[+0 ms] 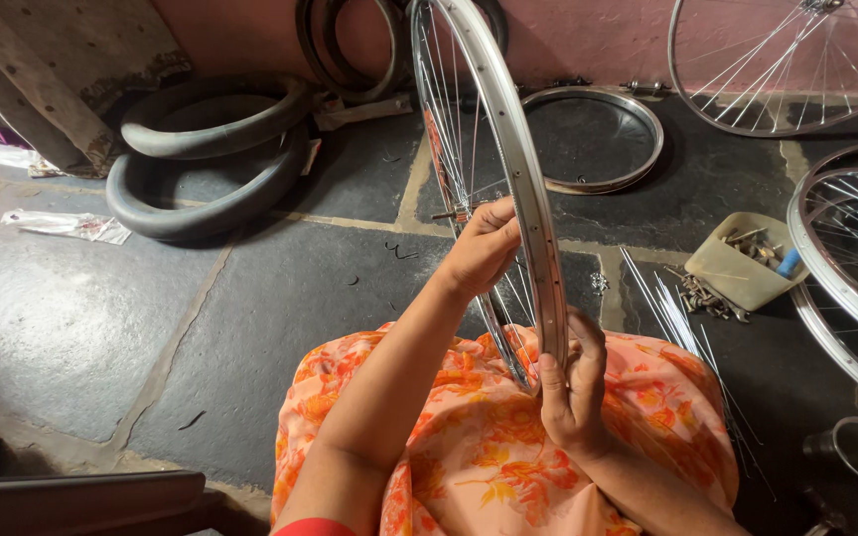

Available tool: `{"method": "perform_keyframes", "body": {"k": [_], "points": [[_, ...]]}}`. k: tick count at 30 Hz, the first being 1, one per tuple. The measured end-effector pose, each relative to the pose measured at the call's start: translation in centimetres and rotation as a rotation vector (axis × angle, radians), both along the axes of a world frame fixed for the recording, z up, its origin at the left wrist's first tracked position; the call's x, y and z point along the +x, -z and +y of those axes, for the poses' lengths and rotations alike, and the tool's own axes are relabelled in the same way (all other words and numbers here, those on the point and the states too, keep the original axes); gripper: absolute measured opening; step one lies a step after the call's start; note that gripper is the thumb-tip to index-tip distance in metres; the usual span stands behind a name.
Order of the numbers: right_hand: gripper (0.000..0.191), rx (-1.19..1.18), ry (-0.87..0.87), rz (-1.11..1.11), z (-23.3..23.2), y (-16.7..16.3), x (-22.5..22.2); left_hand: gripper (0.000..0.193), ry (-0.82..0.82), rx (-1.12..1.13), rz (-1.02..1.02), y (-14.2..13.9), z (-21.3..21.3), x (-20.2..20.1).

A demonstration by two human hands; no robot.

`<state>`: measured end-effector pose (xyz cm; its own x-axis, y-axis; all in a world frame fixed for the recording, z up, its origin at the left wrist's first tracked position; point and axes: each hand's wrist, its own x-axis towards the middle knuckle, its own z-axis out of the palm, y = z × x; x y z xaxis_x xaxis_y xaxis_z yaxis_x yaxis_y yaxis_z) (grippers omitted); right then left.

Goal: The person laces a bicycle wheel by hand, inserting spokes through the rim and hub, then tightening them with a spoke wrench. They rotate the wheel to access different sections and continue adding and adjusting spokes throughout the clip.

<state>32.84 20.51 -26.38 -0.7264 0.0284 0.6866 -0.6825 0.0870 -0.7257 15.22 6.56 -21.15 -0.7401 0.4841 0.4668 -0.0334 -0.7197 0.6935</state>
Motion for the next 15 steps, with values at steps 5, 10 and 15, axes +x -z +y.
{"method": "perform_keyframes", "body": {"k": [5,10,15], "points": [[0.052,0.042,0.037,-0.044,0.3,0.12,0.09,0.015,0.015,0.048,0.128,0.25,-0.14,-0.24],[0.052,0.015,0.016,-0.036,0.33,0.45,-0.15,0.019,-0.019,-0.028,0.046,0.27,-0.1,-0.12],[0.053,0.034,0.053,-0.034,0.37,0.66,-0.03,0.019,-0.011,0.054,0.091,-0.16,0.11,-0.04]]}}
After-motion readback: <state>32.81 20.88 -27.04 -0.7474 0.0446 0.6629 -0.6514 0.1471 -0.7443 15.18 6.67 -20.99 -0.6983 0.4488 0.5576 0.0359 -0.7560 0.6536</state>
